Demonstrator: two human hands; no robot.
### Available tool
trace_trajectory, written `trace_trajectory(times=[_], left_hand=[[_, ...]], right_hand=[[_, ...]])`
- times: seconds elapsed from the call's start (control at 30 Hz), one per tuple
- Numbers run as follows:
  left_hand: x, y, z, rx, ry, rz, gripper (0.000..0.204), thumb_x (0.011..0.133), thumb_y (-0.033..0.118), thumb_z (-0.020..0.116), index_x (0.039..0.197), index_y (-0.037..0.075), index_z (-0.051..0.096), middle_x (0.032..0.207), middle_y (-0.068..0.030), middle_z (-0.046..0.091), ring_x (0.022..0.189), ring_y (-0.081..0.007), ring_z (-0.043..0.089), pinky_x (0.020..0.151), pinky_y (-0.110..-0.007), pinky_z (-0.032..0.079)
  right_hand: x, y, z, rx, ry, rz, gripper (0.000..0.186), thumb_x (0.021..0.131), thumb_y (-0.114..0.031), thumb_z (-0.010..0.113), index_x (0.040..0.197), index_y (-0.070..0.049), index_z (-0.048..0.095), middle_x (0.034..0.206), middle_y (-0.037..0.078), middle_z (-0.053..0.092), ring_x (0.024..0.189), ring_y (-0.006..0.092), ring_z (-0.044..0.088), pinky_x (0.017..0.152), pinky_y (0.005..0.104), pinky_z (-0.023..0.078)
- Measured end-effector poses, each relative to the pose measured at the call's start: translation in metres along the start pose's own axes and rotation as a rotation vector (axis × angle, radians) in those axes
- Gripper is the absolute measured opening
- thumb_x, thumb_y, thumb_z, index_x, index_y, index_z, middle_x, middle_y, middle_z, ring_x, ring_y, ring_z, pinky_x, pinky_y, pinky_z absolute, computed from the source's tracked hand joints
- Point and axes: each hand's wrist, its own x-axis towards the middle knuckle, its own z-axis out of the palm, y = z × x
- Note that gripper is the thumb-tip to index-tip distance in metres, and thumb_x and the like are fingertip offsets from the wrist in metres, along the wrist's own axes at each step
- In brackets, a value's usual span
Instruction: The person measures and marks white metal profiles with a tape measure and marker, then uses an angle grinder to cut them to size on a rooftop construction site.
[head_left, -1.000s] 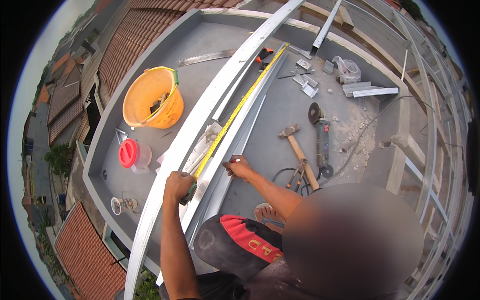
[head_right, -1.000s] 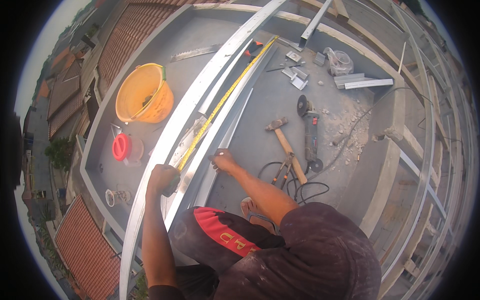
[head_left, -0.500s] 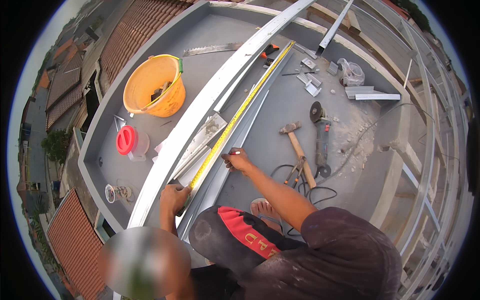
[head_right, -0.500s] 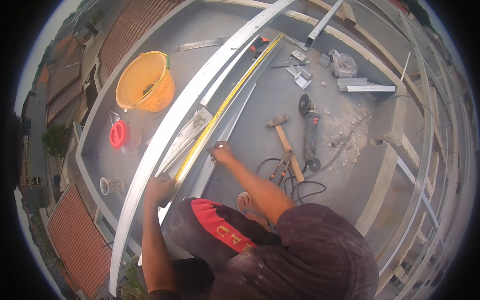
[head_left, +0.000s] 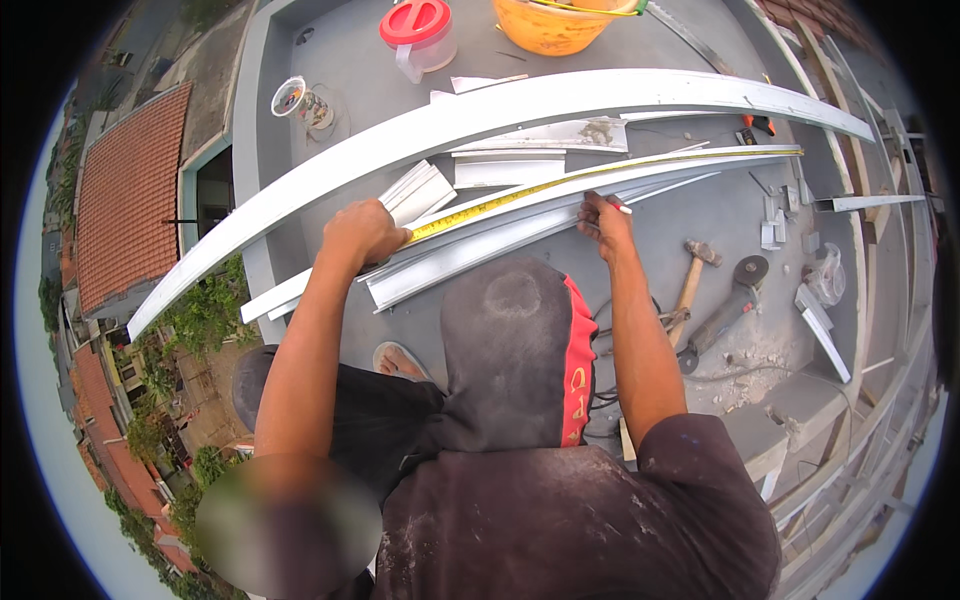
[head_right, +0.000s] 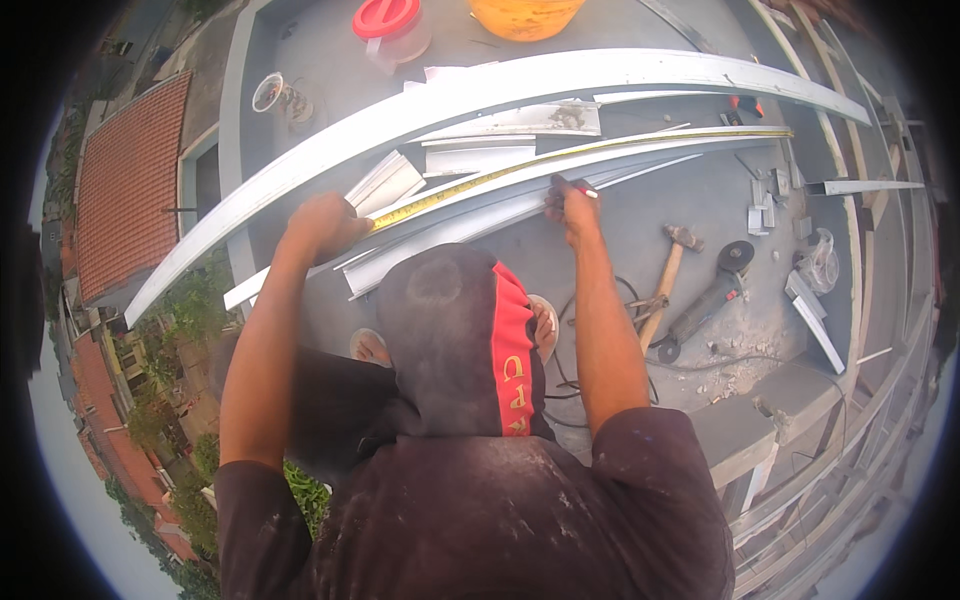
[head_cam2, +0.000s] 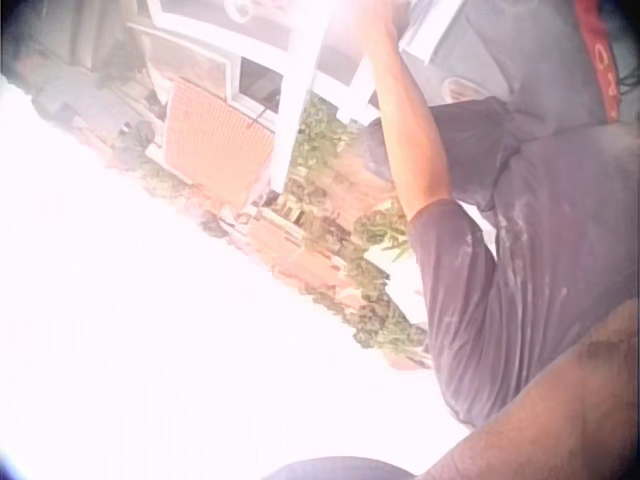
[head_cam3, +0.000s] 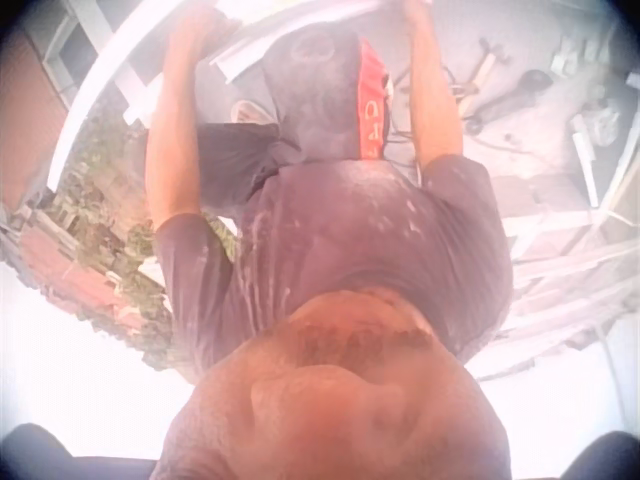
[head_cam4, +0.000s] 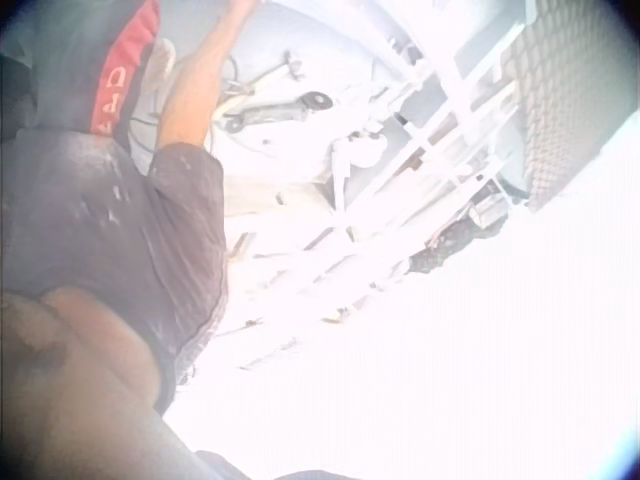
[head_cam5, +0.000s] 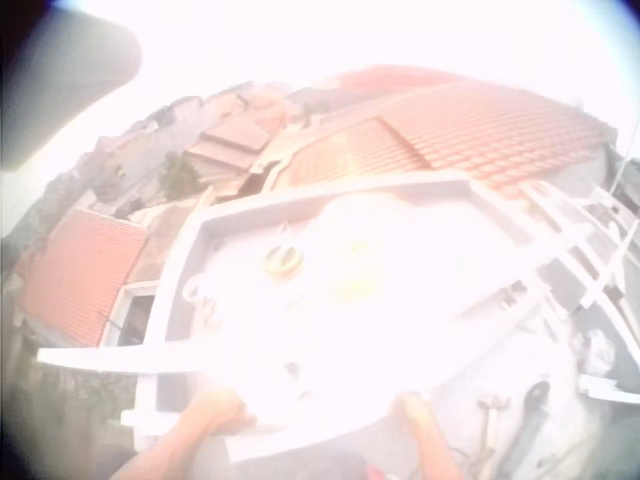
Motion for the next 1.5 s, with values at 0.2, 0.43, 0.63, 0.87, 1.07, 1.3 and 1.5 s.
trace_trajectory(times=[0.2, 0.43, 0.63, 0.87, 1.07, 1.3, 1.5], left_hand=[[0.023, -0.006, -0.003, -0.005, -0.053, 0.026, 0.043, 0.081, 0.044, 0.075, 0.087, 0.002, 0.082, 0.089, -0.0201, 0.077, 0.086, -0.0349, 0.074, 0.081, -0.046, 0.057], [0.023, -0.013, -0.009, -0.018, -0.109, 0.062, 0.043, 0.079, 0.045, 0.079, 0.088, 0.004, 0.082, 0.09, -0.0189, 0.077, 0.087, -0.0345, 0.074, 0.08, -0.045, 0.057], [0.002, 0.007, 0.0, 0.094, 0.036, -0.001, 0.045, 0.085, 0.047, 0.078, 0.098, 0.004, 0.081, 0.102, -0.0188, 0.078, 0.095, -0.0371, 0.075, 0.085, -0.048, 0.059], [-0.004, 0.009, -0.003, 0.089, 0.054, -0.015, 0.045, 0.086, 0.045, 0.078, 0.099, 0.003, 0.081, 0.102, -0.0199, 0.078, 0.099, -0.0383, 0.074, 0.086, -0.048, 0.059], [-0.001, 0.003, 0.002, 0.085, 0.033, -0.005, 0.039, 0.084, 0.043, 0.078, 0.095, 0.005, 0.082, 0.103, -0.0191, 0.078, 0.098, -0.0377, 0.074, 0.086, -0.047, 0.058], [0.003, 0.006, -0.006, 0.05, 0.007, -0.007, 0.038, 0.082, 0.041, 0.078, 0.097, 0.006, 0.083, 0.101, -0.0198, 0.078, 0.097, -0.0379, 0.073, 0.085, -0.048, 0.058], [0.0, 0.006, -0.005, 0.039, 0.02, -0.017, 0.039, 0.082, 0.041, 0.078, 0.098, 0.006, 0.083, 0.101, -0.0199, 0.078, 0.097, -0.0383, 0.074, 0.086, -0.048, 0.058]], right_hand=[[-0.003, -0.003, -0.001, -0.024, 0.015, -0.01, 0.02, 0.096, -0.026, 0.075, 0.103, -0.01, 0.065, 0.093, 0.004, 0.068, 0.079, 0.015, 0.067, 0.068, 0.0344, 0.059], [0.001, -0.001, 0.001, -0.054, 0.04, -0.009, 0.022, 0.095, -0.028, 0.078, 0.102, -0.011, 0.066, 0.093, 0.004, 0.068, 0.08, 0.0153, 0.067, 0.07, 0.0351, 0.059], [-0.003, 0.002, -0.003, -0.038, 0.08, -0.024, 0.031, 0.095, -0.034, 0.079, 0.105, -0.007, 0.068, 0.094, 0.006, 0.068, 0.079, 0.0164, 0.067, 0.066, 0.0338, 0.059], [-0.039, -0.012, -0.03, -0.045, 0.356, -0.427, 0.037, 0.103, -0.036, 0.068, 0.116, -0.001, 0.071, 0.08, 0.006, 0.067, 0.069, 0.015, 0.066, 0.061, 0.0291, 0.055], [-0.121, -0.093, 0.035, -0.054, -0.112, -0.751, 0.024, 0.102, -0.023, 0.068, 0.103, 0.0, 0.074, 0.078, 0.005, 0.068, 0.069, 0.0126, 0.065, 0.061, 0.0262, 0.053], [-0.075, -0.107, 0.102, -0.616, -0.504, -0.784, 0.021, 0.087, -0.022, 0.073, 0.086, -0.001, 0.075, 0.079, 0.008, 0.073, 0.072, 0.0159, 0.064, 0.069, 0.0329, 0.051], [-0.069, -0.09, 0.115, -0.724, -0.583, -0.746, 0.023, 0.081, -0.023, 0.07, 0.081, -0.001, 0.073, 0.077, 0.009, 0.072, 0.072, 0.019, 0.064, 0.071, 0.0357, 0.052]])
